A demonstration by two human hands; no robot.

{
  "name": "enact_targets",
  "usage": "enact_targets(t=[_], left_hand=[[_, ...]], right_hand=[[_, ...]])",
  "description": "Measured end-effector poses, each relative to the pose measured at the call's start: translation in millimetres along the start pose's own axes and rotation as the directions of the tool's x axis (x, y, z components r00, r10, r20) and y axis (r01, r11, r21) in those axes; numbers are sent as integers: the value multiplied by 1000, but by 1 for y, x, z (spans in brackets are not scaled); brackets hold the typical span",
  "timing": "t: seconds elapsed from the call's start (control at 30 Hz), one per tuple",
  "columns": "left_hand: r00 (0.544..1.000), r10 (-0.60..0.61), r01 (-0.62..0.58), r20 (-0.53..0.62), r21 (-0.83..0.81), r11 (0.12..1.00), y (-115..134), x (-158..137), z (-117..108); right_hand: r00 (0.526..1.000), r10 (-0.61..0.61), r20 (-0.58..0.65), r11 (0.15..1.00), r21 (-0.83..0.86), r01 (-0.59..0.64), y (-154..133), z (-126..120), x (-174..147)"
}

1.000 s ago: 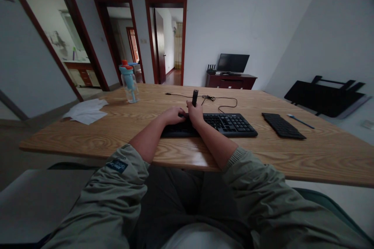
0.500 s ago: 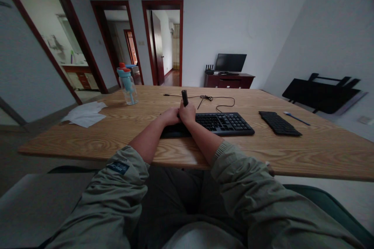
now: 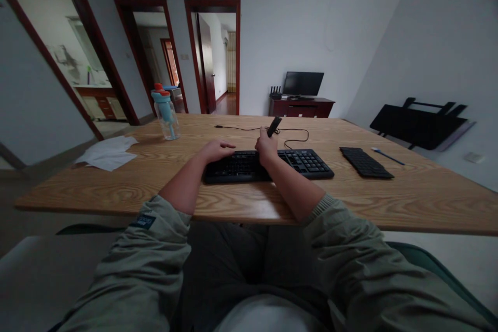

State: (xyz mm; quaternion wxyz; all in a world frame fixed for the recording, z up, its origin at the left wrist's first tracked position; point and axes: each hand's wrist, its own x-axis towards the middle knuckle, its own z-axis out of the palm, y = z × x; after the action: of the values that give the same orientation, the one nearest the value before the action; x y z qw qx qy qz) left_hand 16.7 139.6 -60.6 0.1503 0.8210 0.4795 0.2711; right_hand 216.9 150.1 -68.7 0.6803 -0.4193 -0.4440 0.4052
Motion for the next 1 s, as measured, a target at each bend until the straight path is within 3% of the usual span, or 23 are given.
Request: enact_targets(t=[0.13,0.3,0.5,0.63,0.77,0.87,1.0], left_hand=[[998,-54,54,-9,28,998,-1,-1,-5],[994,-112,112,-3,14,994,1,-4,-4],[986,-166,166,13,-16,986,-3,-3,-4],[983,-183,183,13,-3,983,-3,-3,-4],[985,-172,172,-17,43,984,0,-4,-5],[985,-173,173,-12,49,984,-1,-4,-5],[982,-186,186,-10,26,982,-5,-4,-4]], right_hand=[[985,132,-108,975,195,-109,-18,-40,12],[978,145,-151,969,221,-110,-40,-102,19],[959,-22,-284,986,152,68,-73,-203,30],[866,-143,-479,981,47,187,-102,-285,36],[816,-171,-552,980,-9,200,-117,-355,32],[813,-162,-559,981,-1,195,-112,-381,18],[841,-131,-524,985,23,168,-93,-369,-7]])
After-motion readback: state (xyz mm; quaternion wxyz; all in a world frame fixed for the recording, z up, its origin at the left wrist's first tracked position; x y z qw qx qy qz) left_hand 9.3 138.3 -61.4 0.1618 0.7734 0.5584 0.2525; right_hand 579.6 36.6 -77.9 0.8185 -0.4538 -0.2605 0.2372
